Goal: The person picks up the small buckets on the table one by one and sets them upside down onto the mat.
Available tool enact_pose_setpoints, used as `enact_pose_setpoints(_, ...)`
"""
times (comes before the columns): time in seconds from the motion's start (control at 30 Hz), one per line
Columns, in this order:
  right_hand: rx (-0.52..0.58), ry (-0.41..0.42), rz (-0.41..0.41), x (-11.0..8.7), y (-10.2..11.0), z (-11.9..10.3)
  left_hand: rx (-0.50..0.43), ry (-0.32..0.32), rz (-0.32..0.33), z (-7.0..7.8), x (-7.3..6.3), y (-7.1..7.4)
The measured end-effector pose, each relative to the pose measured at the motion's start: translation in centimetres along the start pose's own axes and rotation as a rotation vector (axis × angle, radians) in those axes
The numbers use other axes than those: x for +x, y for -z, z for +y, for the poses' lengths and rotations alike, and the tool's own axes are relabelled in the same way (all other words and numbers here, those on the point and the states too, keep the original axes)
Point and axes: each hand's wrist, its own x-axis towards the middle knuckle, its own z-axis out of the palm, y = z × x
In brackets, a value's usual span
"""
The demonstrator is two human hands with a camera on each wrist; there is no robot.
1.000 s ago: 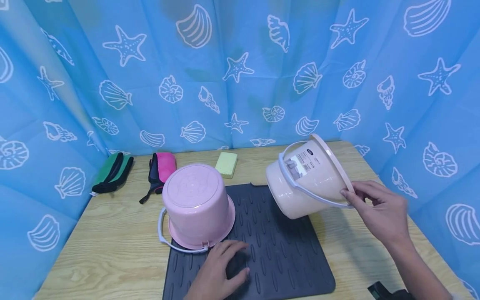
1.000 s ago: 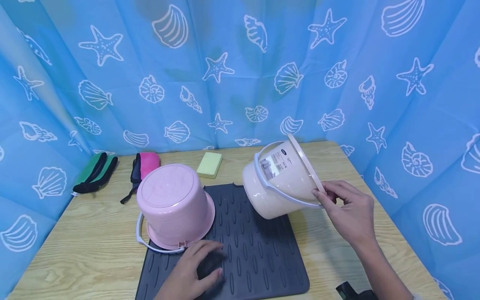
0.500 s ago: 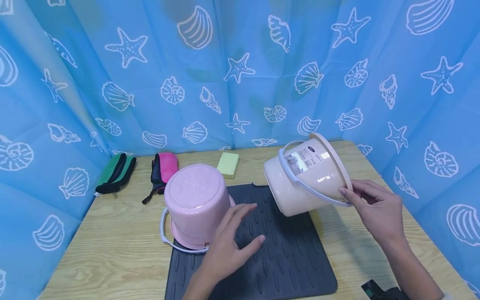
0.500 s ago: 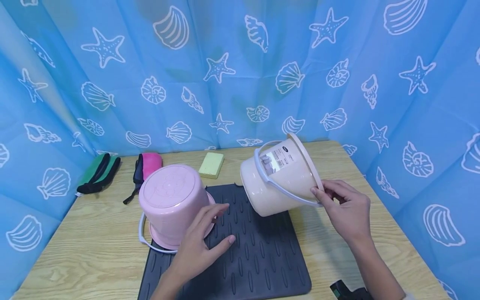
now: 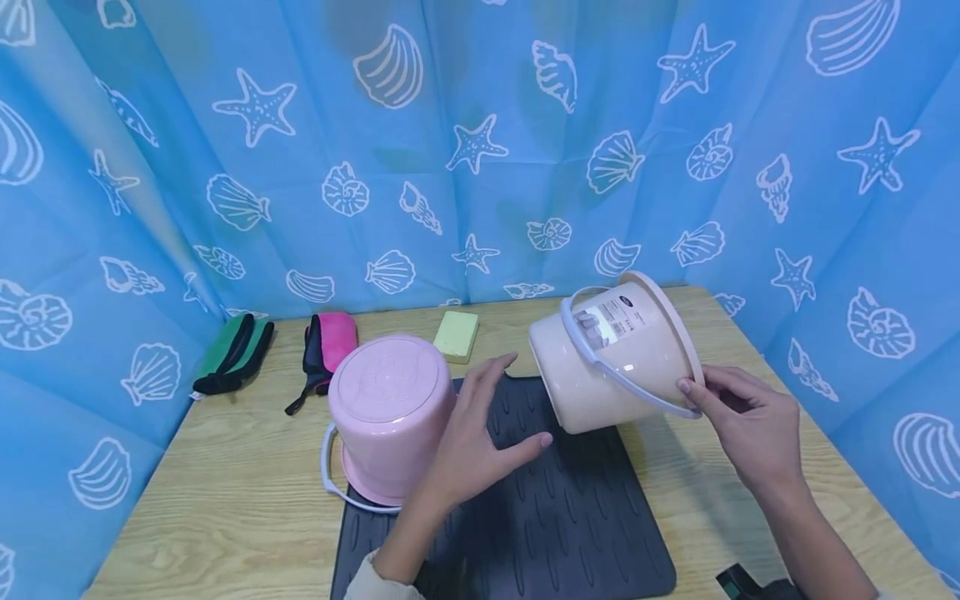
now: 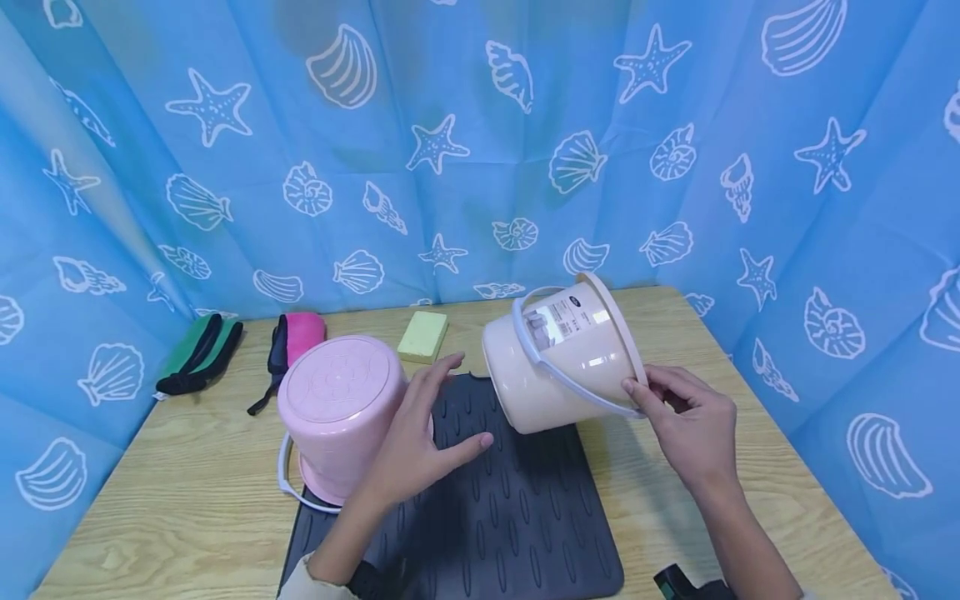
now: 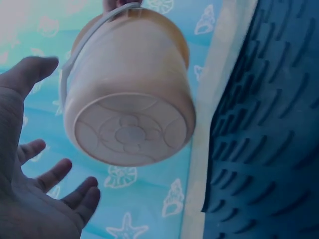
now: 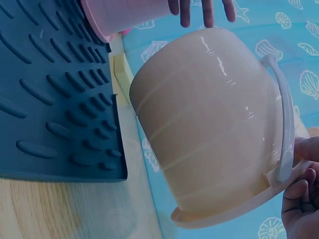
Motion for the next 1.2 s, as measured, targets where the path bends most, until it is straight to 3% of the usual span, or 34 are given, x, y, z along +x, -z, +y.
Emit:
enact_pose_setpoints(0.17, 0.041, -0.037, 0.014, 0.0, -0.2, 0.2, 0.009, 0.063, -0.048, -0.1, 1.5, 0.1)
enact_pose_setpoints(0.43, 0.145, -0.093, 0.047, 0.2, -1.3, 0.1, 0.004, 0.035, -0.044, -0.4, 3.8, 0.2)
enact_pose_setpoints(0.63, 0.324, -0.138, 0.048, 0.1, -2.0, 0.1, -0.012, 0.048, -0.052, -0.6, 5.1, 0.2)
enact_pose_setpoints(0.97, 0.432, -0.195, 0.036, -0.4, -3.1, 0.9, -0.074, 0.038, -0.115, -0.7, 6.1, 0.3)
enact_pose_setpoints(1.2, 0.5, -0.232, 0.019, -0.6, -4.0, 0.7, -0.088, 0.015, -0.112, -0.2, 6.9, 0.8)
